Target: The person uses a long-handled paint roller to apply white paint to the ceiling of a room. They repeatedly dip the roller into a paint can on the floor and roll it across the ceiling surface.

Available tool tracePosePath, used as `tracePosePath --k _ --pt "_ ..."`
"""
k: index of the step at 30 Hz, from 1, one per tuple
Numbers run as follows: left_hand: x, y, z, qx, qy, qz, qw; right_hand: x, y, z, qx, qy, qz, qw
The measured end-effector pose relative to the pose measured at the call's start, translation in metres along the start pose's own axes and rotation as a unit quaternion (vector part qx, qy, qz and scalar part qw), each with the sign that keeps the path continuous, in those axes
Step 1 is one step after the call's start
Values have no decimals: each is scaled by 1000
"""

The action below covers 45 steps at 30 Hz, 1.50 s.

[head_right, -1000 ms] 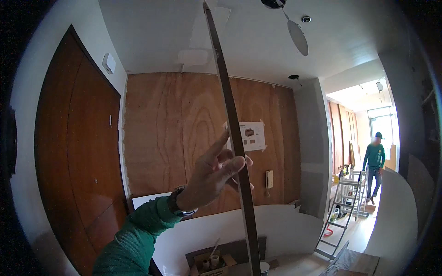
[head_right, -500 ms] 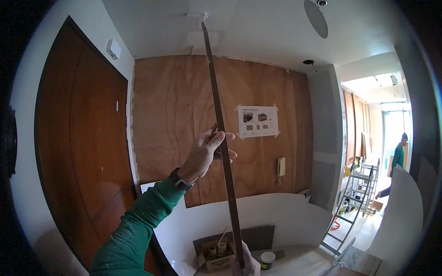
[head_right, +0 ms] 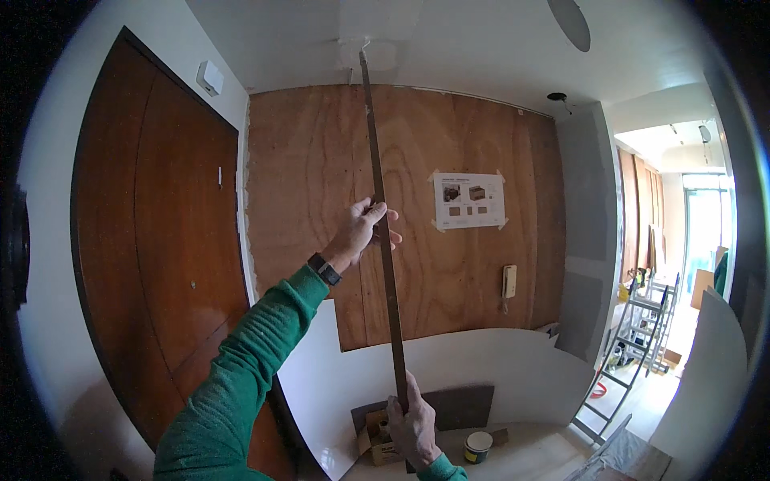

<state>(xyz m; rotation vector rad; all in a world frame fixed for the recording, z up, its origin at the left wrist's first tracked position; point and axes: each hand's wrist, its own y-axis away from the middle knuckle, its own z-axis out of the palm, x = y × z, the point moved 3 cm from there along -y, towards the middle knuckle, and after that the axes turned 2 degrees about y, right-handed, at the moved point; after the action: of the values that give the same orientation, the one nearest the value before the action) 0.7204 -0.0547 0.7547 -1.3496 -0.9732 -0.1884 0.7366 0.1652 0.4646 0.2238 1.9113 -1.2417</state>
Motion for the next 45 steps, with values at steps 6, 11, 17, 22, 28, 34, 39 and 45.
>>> tracePosePath --k 6,11,17,22,28,34,39,45 --pt "13 43 25 -12 -6 10 1000 21 36 2 46 24 -18 998" --pt "29 85 56 -40 -12 22 999 40 73 1 87 25 -50 995" --pt "48 124 80 -52 -38 46 997 44 103 -6 96 -48 -40 993" --pt "58 145 97 -68 -50 70 994 71 126 1 73 -123 2 990" --pt "74 165 112 -84 -71 74 991 102 145 -5 64 -41 -13 997" --pt "84 173 120 -99 -82 88 988 99 150 -9 70 -37 -11 997" --pt "85 175 123 -100 -75 75 989 93 151 -13 68 -43 -6 997" --pt "74 178 120 -82 -62 76 992 84 152 -18 68 -53 -6 996"
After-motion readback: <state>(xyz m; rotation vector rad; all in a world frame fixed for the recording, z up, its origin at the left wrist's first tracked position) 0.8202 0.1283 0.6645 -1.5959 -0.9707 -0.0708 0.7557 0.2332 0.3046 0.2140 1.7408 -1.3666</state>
